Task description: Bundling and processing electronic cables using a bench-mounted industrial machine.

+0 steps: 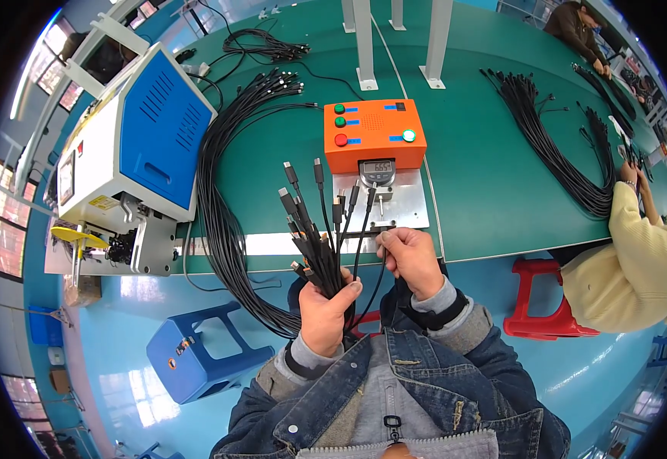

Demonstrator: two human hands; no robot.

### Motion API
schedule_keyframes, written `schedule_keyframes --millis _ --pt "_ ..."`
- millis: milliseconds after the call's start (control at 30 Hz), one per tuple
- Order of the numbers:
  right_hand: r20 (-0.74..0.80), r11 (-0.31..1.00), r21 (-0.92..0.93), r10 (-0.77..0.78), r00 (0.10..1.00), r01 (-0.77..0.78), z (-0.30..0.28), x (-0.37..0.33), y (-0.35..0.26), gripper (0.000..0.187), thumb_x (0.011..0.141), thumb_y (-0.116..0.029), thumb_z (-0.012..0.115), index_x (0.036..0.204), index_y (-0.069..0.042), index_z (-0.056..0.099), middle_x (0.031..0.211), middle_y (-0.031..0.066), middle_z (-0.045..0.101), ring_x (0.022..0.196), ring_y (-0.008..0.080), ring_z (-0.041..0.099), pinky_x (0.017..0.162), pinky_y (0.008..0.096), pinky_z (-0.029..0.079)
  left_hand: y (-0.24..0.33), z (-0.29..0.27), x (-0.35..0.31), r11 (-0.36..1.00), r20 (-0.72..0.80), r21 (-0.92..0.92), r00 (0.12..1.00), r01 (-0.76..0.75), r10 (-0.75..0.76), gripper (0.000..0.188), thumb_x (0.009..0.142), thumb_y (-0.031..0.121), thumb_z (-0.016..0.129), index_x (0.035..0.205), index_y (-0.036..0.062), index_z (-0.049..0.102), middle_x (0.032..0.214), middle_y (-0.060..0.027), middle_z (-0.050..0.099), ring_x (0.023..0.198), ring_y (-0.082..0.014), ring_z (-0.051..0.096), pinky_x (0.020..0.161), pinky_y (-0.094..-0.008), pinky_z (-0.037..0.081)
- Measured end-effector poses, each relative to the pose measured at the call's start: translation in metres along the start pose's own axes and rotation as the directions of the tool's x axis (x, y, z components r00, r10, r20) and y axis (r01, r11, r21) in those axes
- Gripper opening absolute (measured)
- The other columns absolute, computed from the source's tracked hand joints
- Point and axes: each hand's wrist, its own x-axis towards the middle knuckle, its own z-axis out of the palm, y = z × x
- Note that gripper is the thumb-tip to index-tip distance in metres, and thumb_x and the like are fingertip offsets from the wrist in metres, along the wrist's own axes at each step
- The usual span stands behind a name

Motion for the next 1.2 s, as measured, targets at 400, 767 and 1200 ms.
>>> schedule_keyframes --millis 400,767,1200 --pt "0.233 0.867 -0.452 -0.110 0.966 0.208 -0.020 -0.016 0.003 0.022 0.079 -0.020 0.055 0.071 -0.001 0.058 0.056 0.0013 0.054 0.040 0.0049 0.043 0.034 0.0188 0.034 -0.004 -0.004 -0.002 0.999 0.014 0.000 0.999 0.048 -0.048 0.016 0.068 -0.003 0.062 0.081 -0.0010 0.053 0.075 -0.0026 0.054 0.070 -0.0106 0.052 0.066 -0.0233 0.041" --pt "0.033 0.968 -0.060 -0.242 0.970 0.244 -0.007 -0.027 -0.036 0.025 0.083 -0.024 0.051 0.073 -0.001 0.056 0.057 0.0020 0.056 0.040 0.0053 0.044 0.036 0.0162 0.032 -0.010 -0.009 -0.010 0.979 0.122 0.188 0.987 0.085 -0.109 0.013 0.069 0.000 0.062 0.079 -0.0012 0.054 0.072 -0.0015 0.055 0.067 -0.0085 0.050 0.062 -0.0219 0.040" --pt "0.201 0.978 0.165 0.092 0.975 -0.126 -0.004 -0.008 0.005 0.023 0.087 -0.017 0.037 0.085 -0.001 0.053 0.065 0.0028 0.054 0.043 0.0050 0.042 0.035 0.0184 0.030 -0.008 -0.012 -0.008 0.965 0.100 0.229 0.983 0.130 -0.156 0.020 0.074 0.003 0.056 0.092 -0.0023 0.052 0.077 -0.0023 0.053 0.065 -0.0090 0.048 0.061 -0.0225 0.038"
